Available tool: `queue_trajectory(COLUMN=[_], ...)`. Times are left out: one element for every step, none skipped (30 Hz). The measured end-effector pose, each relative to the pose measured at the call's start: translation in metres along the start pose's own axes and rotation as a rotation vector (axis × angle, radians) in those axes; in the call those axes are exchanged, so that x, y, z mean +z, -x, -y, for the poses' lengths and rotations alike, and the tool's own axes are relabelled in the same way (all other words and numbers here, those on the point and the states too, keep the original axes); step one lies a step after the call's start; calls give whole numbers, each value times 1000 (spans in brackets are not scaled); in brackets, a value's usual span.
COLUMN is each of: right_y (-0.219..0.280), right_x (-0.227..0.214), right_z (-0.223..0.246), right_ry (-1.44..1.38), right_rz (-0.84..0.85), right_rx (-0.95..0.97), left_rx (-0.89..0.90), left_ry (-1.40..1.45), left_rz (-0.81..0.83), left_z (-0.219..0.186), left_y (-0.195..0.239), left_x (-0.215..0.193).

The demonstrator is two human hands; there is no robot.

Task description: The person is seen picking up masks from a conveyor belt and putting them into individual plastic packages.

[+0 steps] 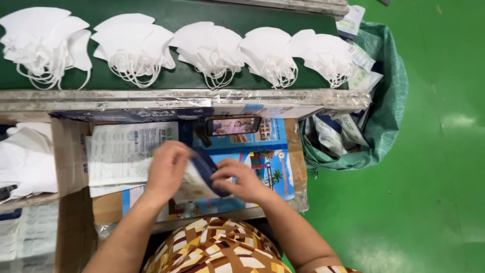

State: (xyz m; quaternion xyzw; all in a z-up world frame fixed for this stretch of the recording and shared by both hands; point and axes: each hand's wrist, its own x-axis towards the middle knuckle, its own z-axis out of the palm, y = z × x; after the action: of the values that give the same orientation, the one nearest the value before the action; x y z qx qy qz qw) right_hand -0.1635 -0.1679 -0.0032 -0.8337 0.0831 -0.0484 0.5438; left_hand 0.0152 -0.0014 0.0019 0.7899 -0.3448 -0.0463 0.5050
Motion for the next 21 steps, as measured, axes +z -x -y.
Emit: queue_trajectory(right_y=[1,3,6,9,3,-4,2,8,13,17,17,13,6,-1,-2,-3,0,6,7,8,7], right_x=[-2,-3,-2,-1,-4,0,8,17,19,21,21,11,4,-4,-3,-1,2,4,5,5,2], right_z=[5,9,14,20,26,8,-8,-25,-30,-35,-41,-17,6,30,20,9,-1,-3,-5,-7,-12], right_ry=[-127,-253,-255,-295,-330,-327,-209,-91,-91,-82,-68,-64,-103,-142,-138,-94,-53,-52,-9,33,32], right_rz=[-37,-73,-73,-88,-108,-111,-154,-195,-199,-207,-208,-204,-192,-178,-183,-206,-220,-217,-209,-198,-201], right_rx=[60,121,123,165,190,174,129,86,96,148,191,192,66,-60,-63,-112,-151,-145,-33,80,77], left_rx=[7,12,10,19,43,56,132,208,206,238,269,266,298,329,336,335,321,317,303,289,293], left_ry=[36,75,75,42,3,-3,-8,-11,-5,-54,-106,-102,-103,-104,-104,-99,-91,-86,-95,-104,-106], left_rz=[253,506,507,490,463,455,435,415,424,461,485,482,476,469,469,476,485,486,474,463,462], left_z=[-16,-32,-33,-34,-34,-36,-40,-43,-42,-42,-41,-44,-46,-48,-46,-44,-42,-43,-43,-43,-41], left_y=[-4,-8,-2,3,0,-6,-1,3,3,3,1,1,-1,-4,-4,-4,2,5,4,2,1], left_x=[-9,-17,-13,-10,-8,-6,-3,1,3,4,6,6,3,-1,3,7,10,11,11,11,10])
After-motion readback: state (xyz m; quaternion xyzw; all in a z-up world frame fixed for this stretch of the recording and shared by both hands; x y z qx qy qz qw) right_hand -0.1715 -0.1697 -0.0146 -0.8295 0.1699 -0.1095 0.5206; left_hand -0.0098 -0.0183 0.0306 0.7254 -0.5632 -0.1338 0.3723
